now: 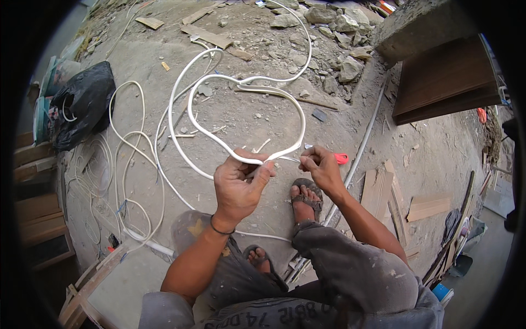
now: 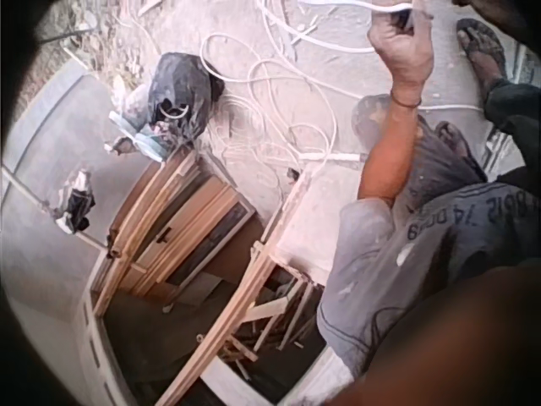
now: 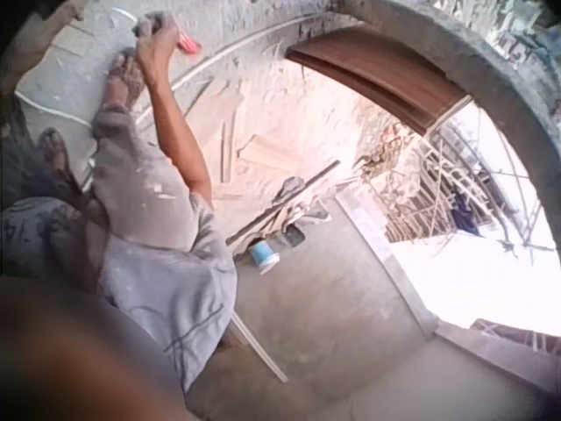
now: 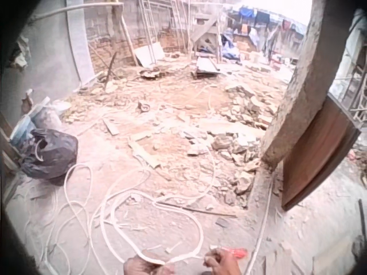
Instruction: The person strips the outer sheath of a white electrical cable using a utility knife, then uses pliers to cut and further strip the cable. The person separates the inner blue and black wires and prepares the ends for connection.
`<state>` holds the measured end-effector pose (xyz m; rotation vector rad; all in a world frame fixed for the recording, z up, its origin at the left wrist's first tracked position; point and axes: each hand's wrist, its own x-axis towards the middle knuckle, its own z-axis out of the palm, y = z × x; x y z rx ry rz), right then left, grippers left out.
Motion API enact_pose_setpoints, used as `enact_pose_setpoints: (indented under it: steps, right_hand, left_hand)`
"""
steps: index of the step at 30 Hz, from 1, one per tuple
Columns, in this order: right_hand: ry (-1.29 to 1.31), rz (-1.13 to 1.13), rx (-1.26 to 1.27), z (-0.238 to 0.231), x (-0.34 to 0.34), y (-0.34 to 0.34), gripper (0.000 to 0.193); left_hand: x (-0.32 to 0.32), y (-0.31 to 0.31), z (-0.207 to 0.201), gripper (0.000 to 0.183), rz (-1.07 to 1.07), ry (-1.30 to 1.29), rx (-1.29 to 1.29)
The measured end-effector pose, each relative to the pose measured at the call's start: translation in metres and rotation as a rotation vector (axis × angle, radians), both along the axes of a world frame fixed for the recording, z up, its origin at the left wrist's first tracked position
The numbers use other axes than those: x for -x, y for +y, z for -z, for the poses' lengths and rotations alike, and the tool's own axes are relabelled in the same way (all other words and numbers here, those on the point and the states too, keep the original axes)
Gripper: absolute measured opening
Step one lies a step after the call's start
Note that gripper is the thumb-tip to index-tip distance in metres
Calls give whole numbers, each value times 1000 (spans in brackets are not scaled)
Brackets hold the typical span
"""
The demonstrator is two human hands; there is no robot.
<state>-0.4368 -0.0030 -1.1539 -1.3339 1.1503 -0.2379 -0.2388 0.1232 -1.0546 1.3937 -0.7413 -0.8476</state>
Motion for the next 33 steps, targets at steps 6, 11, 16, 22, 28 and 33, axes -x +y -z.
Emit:
enact_pose_setpoints:
  steps: [6,11,16,22,28,33]
  right_hand:
    - [479,44,740,65,75,-28,15]
    - [349,-37,931,72,65,-16,12]
    - [136,-77,746,43,16,0,12]
    - [-101,-106,680,-19,-28,11,11]
    - [-212,11,764,-70,-53,-3,30]
    - [-567,-77,65,-87,-58,2,39]
  left_hand:
    - [-39,4,16,10,-273,-34,-170]
    - [-50,6,30,12,-118,170,-126]
    - [-41,3,38,18,-17,164,-60]
    - [-36,7,41,14,51,56,-75]
    - [-40,12,42,15,37,-22,-48]
    - [-40,10,46,14,27,-18,-58]
